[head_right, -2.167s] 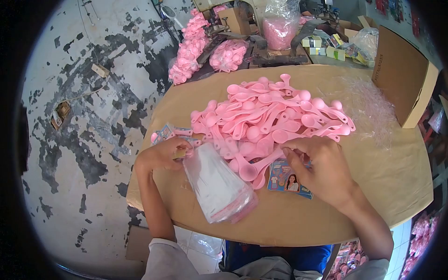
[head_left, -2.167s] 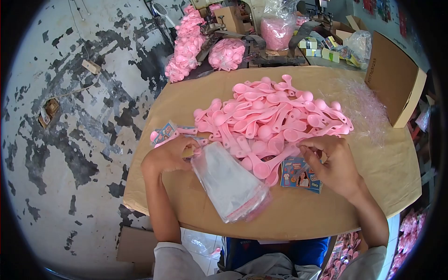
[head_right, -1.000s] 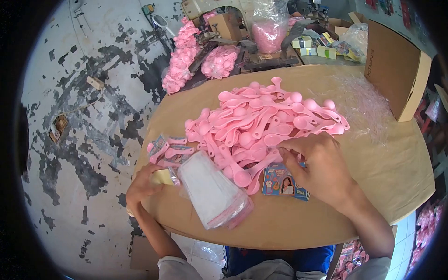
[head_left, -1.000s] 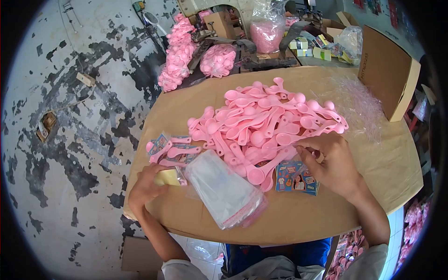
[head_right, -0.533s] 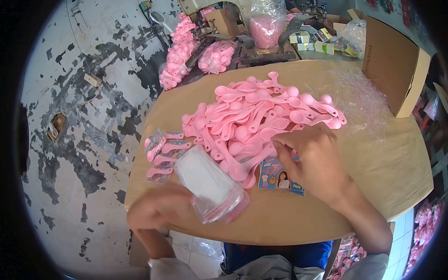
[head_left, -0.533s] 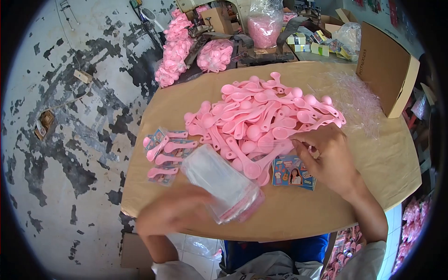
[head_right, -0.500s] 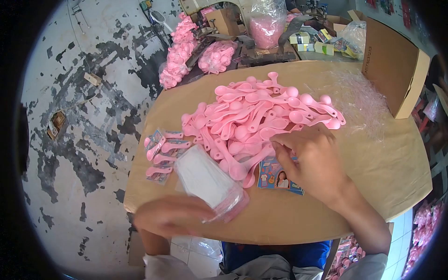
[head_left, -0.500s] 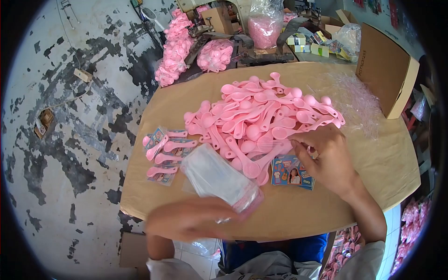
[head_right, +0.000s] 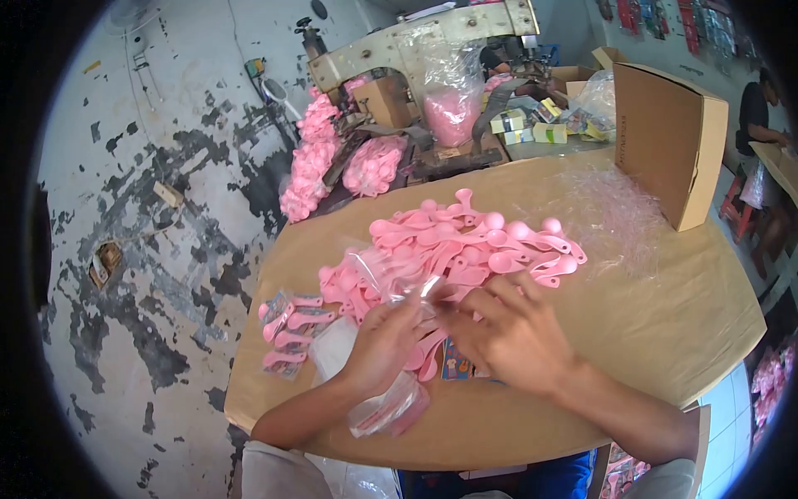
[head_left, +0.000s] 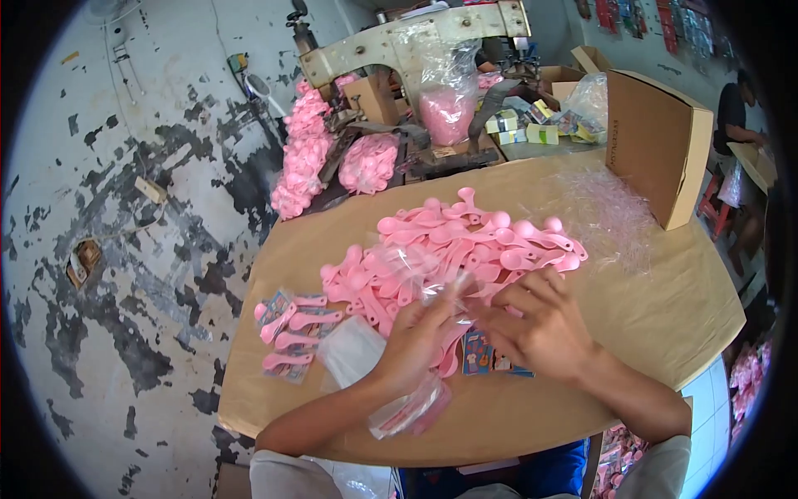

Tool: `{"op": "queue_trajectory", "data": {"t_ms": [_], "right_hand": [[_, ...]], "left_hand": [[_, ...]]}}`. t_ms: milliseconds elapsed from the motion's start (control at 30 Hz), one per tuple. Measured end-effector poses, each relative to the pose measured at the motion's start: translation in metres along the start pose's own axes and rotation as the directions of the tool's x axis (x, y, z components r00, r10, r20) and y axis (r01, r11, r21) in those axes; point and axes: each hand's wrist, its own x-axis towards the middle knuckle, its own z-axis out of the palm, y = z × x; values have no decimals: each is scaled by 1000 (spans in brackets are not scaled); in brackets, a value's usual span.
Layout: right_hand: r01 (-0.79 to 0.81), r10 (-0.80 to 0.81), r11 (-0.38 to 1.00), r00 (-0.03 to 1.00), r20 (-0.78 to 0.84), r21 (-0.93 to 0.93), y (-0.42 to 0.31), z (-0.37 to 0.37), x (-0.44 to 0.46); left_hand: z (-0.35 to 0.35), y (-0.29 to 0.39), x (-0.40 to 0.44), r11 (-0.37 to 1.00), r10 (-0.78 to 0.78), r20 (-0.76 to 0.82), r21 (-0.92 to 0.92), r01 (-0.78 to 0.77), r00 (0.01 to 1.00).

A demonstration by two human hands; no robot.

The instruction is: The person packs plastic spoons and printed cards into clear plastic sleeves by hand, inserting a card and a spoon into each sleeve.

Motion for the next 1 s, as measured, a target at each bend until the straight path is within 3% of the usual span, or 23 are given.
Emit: {"op": "queue_trajectory", "data": {"t_ms": [133, 233, 333, 433, 533, 633, 700, 733, 833, 933, 1000], "right_hand": [[-257, 255, 893, 965, 55, 370, 4, -3, 4], [-379, 414, 793, 910, 35, 477, 4, 5, 7], [-629, 442, 511, 777, 449, 586, 7, 1, 5], [-673, 442, 365, 733, 517, 643, 7, 5, 3], [-614, 359, 385, 787, 501, 689, 8, 7, 2], [-754, 394, 363, 656, 643, 547, 5, -10, 12], [-470, 239, 814, 806, 542, 341, 10, -15, 8], [-256, 126, 947, 851, 510, 192, 15, -17, 6], [-317, 138, 917, 821, 553, 241, 22, -7, -6], [-537, 279, 818, 682, 676, 205, 25, -12, 3], [-528, 296, 833, 676, 674, 164, 28, -12, 3]], "left_hand": [[-31, -3, 3, 983, 23, 82, -186, -7, 996], [-38, -6, 1, 990, -16, 172, -134, 40, 985], [-40, -10, 0, 993, -19, 190, -113, 41, 982], [-34, -4, -1, 999, 38, 165, -10, -37, 986], [-28, -6, -5, 996, 14, 109, 92, -24, 994], [-29, -11, -4, 998, -36, 10, 45, 35, 999], [-32, -14, -3, 999, -43, -44, -3, 43, 998], [-33, -14, -1, 999, -33, -60, -15, 33, 998], [-37, -14, 1, 1000, -6, -76, -29, 4, 997], [-38, -12, 1, 999, -36, -113, -43, 32, 993], [-37, -9, 2, 997, -60, -145, -55, 52, 988]]}}
